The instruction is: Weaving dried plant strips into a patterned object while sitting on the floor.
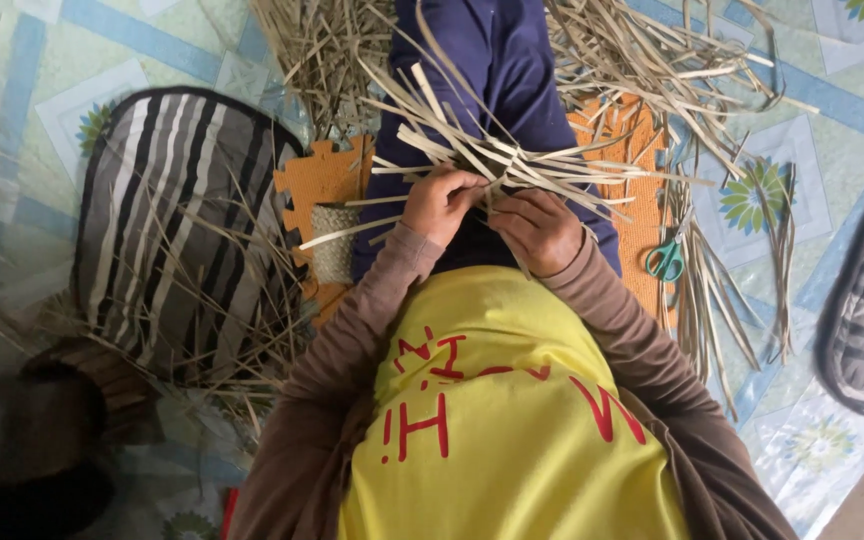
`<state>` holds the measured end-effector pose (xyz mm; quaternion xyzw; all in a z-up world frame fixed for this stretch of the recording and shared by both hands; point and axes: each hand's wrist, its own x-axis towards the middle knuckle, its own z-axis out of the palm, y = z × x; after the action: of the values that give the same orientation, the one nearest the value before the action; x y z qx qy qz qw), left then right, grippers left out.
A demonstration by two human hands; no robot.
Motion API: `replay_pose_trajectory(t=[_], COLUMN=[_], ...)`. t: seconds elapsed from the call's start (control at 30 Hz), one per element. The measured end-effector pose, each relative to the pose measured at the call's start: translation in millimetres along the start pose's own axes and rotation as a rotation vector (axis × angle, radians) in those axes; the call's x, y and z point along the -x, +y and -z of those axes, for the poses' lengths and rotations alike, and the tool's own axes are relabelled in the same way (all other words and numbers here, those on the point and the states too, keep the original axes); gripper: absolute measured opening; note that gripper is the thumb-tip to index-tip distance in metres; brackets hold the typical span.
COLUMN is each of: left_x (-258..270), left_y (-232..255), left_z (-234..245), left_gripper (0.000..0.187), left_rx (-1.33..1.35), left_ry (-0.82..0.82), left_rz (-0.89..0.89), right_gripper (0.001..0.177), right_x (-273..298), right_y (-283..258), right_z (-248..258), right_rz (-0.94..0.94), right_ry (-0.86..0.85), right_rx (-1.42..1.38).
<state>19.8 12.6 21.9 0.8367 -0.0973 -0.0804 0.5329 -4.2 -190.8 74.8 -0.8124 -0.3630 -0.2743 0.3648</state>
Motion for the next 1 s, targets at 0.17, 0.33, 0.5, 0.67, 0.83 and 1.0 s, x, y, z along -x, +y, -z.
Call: replay_pose_trajectory(t=[0.17, 0.33, 0.5, 0.67, 0.83, 1.0], left_x=[2, 5, 8, 9, 9, 14], left_y=[2, -11, -19, -14, -17, -28], left_z=[6, 4, 1, 1, -1, -2], left_gripper=[0.013, 0.017, 0.024, 0.027, 0.028, 0.029], left_rx=[0.02, 0.117, 0.083, 0.056, 0.073, 0.072], left_ry=[-0.032, -0.047, -0.004, -0.006, 0.017, 0.021], left_rz=[0.004, 0.053, 0.081, 0.09, 0.094, 0.093], right_gripper=[0.008, 0.097, 0.021, 0.026, 0.026, 0.025], right_x=[6, -15, -20, -4, 0, -8], right_y=[2, 22, 36, 41, 39, 36], right_z=[1, 20, 20, 1, -3, -3], right_rz=[-0.173, -0.253, -0.355, -0.357, -0.296, -0.241], right_ry=[0.079, 0.235, 0.201, 0.239, 0.263, 0.19], right_rx=[-0.203, -0.279, -0.07, -0.002, 0.043, 0.147])
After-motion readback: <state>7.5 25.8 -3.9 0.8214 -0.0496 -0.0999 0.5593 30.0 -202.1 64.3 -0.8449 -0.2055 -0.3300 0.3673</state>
